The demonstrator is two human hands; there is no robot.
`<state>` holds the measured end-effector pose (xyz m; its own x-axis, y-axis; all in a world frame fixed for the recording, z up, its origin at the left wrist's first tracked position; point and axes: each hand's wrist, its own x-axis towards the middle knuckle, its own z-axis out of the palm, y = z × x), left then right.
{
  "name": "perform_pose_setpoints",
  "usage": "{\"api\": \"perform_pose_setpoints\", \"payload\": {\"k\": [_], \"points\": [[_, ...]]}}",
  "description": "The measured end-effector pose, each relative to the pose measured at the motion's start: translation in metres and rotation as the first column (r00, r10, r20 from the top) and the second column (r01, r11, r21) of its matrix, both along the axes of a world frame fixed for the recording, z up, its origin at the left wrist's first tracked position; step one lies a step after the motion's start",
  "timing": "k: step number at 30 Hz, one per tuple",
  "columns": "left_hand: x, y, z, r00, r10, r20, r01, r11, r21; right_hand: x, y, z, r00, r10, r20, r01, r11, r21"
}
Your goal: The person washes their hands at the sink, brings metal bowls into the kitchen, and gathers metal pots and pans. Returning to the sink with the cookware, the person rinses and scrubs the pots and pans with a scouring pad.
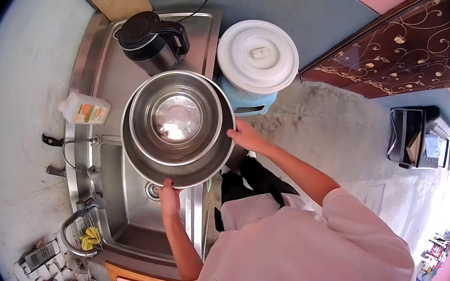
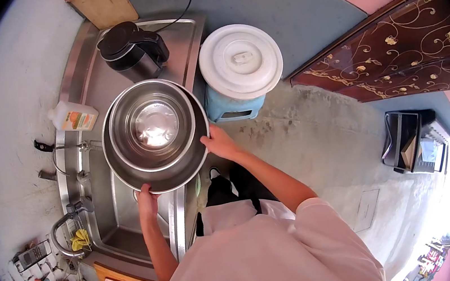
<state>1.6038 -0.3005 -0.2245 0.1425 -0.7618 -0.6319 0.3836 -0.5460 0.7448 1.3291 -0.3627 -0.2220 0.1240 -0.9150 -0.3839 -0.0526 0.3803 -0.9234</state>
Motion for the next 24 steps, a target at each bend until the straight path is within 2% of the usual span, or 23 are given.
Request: {"api": "perform_pose_setpoints", "payload": {"k": [2,3,5,6,7,8,10,11,12,13,14,16,18,20,21,22,24], "points": [[-0.027,0.010,0.031,0.998,0.008,0.059,-0.011,0.998,0.058,-0.032,0.019,0.021,0.993,0.060,-0.107,-0.051,0.995,0.082],[-0.038,0.014,0.036,0.998,-0.022,0.051,0.019,0.997,0.074,-0.049,0.029,0.032,0.995,0.031,-0.096,-0.024,0.997,0.078],[-0.077,0.018,0.058,0.997,-0.075,0.033,0.072,0.995,0.073,-0.086,0.054,0.050,0.999,-0.039,0.012,0.041,0.991,-0.130],[-0.095,0.020,0.059,0.995,-0.087,0.049,0.083,0.993,0.089,-0.105,0.066,0.053,0.995,-0.102,0.000,0.101,0.984,-0.146],[-0.108,0.022,0.053,0.988,-0.152,0.023,0.148,0.982,0.116,-0.130,0.080,0.054,0.995,-0.096,0.038,0.097,0.994,-0.046],[-0.142,0.018,0.073,0.971,-0.237,-0.014,0.237,0.970,0.054,-0.157,0.097,0.057,0.992,-0.101,0.077,0.097,0.994,0.052],[-0.192,0.017,0.067,0.948,-0.308,-0.084,0.309,0.951,0.008,-0.208,0.122,0.058,0.989,-0.138,-0.059,0.138,0.990,-0.004],[-0.230,0.018,0.078,0.942,-0.330,-0.059,0.329,0.944,-0.021,-0.239,0.129,0.068,0.985,-0.171,-0.034,0.172,0.985,0.022],[-0.253,0.018,0.070,0.910,-0.411,-0.059,0.412,0.911,0.006,-0.266,0.144,0.077,0.981,-0.195,0.016,0.193,0.978,0.084],[-0.267,0.021,0.046,0.888,-0.452,-0.081,0.454,0.891,0.013,-0.291,0.160,0.076,0.976,-0.217,0.025,0.215,0.974,0.074],[-0.303,0.016,0.045,0.863,-0.493,-0.112,0.496,0.868,0.001,-0.325,0.172,0.078,0.975,-0.221,0.013,0.219,0.971,0.092],[-0.371,0.022,0.050,0.850,-0.499,-0.166,0.501,0.865,-0.031,-0.404,0.192,0.081,0.968,-0.250,-0.009,0.250,0.963,0.097],[-0.430,0.023,0.044,0.810,-0.551,-0.203,0.561,0.828,-0.006,-0.490,0.214,0.083,0.871,-0.411,-0.268,0.393,0.912,-0.122],[-0.496,0.020,0.043,0.767,-0.605,-0.212,0.625,0.780,0.036,-0.568,0.234,0.106,0.716,-0.586,-0.379,0.549,0.808,-0.213],[-0.526,0.019,0.036,0.746,-0.618,-0.247,0.640,0.768,0.008,-0.605,0.242,0.116,0.678,-0.656,-0.331,0.589,0.755,-0.288],[-0.555,0.015,0.026,0.727,-0.627,-0.279,0.649,0.761,-0.020,-0.642,0.245,0.126,0.640,-0.717,-0.277,0.621,0.695,-0.362],[-0.614,0.009,0.006,0.687,-0.667,-0.290,0.688,0.725,-0.038,-0.713,0.240,0.149,0.480,-0.715,-0.508,0.553,0.697,-0.458]]}}
